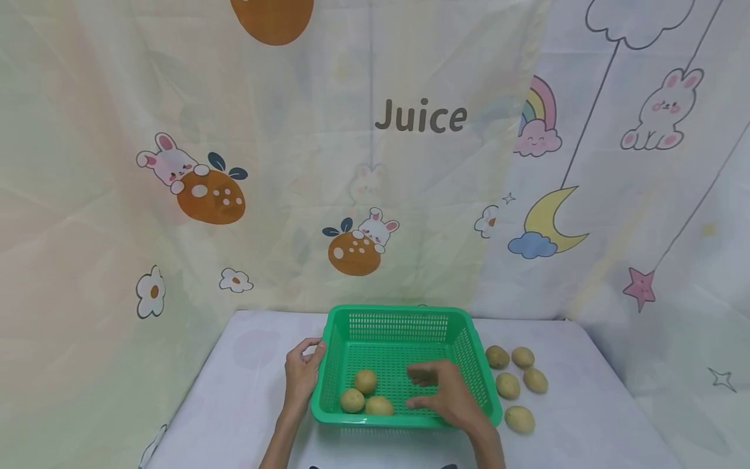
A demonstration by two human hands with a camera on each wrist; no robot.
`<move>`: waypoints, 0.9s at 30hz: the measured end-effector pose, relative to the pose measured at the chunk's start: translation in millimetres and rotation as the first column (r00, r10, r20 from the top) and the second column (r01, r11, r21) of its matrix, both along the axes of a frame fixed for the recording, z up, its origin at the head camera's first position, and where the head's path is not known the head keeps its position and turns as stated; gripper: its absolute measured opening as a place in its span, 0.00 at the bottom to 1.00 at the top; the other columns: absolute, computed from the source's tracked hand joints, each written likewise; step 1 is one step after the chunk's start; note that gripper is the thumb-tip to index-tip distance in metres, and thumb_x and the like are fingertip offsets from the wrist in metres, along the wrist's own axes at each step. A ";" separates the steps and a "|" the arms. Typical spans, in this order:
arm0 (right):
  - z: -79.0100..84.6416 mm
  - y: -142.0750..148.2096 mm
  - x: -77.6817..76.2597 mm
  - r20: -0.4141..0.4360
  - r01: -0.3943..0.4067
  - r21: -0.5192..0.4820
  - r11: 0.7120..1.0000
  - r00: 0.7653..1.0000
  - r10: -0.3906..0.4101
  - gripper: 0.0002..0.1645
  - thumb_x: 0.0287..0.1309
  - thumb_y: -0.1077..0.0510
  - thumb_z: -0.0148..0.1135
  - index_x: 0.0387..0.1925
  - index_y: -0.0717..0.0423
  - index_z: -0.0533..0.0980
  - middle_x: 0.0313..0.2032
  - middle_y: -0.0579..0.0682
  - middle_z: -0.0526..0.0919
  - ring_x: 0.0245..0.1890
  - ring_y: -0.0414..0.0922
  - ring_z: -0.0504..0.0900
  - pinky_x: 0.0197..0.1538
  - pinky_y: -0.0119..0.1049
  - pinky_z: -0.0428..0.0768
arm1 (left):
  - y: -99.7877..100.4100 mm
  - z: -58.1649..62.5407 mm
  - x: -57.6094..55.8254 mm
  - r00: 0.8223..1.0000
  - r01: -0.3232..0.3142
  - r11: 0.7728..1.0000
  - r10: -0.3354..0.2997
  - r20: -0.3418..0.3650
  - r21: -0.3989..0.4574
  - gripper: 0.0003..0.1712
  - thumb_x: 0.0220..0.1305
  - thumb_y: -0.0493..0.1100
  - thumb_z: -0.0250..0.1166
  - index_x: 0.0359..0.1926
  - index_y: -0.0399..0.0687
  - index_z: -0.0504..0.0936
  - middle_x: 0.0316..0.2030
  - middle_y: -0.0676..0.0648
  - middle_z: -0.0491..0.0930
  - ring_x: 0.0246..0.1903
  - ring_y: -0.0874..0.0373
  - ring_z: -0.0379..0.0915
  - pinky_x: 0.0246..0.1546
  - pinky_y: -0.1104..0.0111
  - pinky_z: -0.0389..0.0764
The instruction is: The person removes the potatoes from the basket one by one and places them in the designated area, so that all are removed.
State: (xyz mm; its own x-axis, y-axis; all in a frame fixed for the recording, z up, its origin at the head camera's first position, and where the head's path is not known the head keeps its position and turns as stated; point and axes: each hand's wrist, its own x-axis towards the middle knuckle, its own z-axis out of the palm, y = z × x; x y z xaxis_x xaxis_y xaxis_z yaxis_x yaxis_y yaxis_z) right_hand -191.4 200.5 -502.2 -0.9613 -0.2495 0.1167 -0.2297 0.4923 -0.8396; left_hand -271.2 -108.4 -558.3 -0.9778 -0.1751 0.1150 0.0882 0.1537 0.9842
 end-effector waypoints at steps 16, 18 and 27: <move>1.4 -13.5 -6.6 0.027 -0.062 0.034 0.997 0.998 0.061 0.39 0.48 0.57 0.89 0.60 0.66 0.84 0.56 0.66 0.90 0.53 0.63 0.92 0.55 0.56 0.90 | -1.2 0.2 -0.6 1.000 -0.004 1.000 0.003 0.027 0.003 0.16 0.82 0.44 0.63 0.58 0.35 0.85 0.28 0.38 0.91 0.23 0.56 0.87 0.25 0.69 0.85; 2.2 -15.8 -7.7 0.029 -0.075 0.035 0.997 0.997 0.074 0.38 0.48 0.59 0.89 0.60 0.68 0.84 0.55 0.68 0.90 0.52 0.64 0.92 0.54 0.57 0.90 | -1.2 0.3 -0.5 1.000 0.001 1.000 -0.001 0.026 0.006 0.16 0.83 0.44 0.63 0.58 0.35 0.85 0.28 0.38 0.91 0.23 0.56 0.87 0.25 0.69 0.85; 2.8 -24.7 -14.6 0.074 -0.130 0.058 0.990 0.989 0.126 0.37 0.44 0.63 0.90 0.57 0.73 0.84 0.52 0.71 0.90 0.49 0.65 0.92 0.52 0.59 0.90 | 0.7 0.8 0.4 1.000 0.008 1.000 -0.008 0.016 0.005 0.17 0.83 0.45 0.62 0.57 0.34 0.85 0.29 0.37 0.91 0.22 0.58 0.86 0.25 0.69 0.84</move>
State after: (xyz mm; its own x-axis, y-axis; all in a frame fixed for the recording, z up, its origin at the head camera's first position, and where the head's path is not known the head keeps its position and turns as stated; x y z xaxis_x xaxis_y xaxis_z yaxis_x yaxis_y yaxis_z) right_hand -206.0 175.8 -499.4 -0.9262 -0.3757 0.0304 -0.2360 0.5150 -0.8241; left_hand -270.8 -107.8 -557.5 -0.9809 -0.1676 0.0984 0.0736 0.1483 0.9862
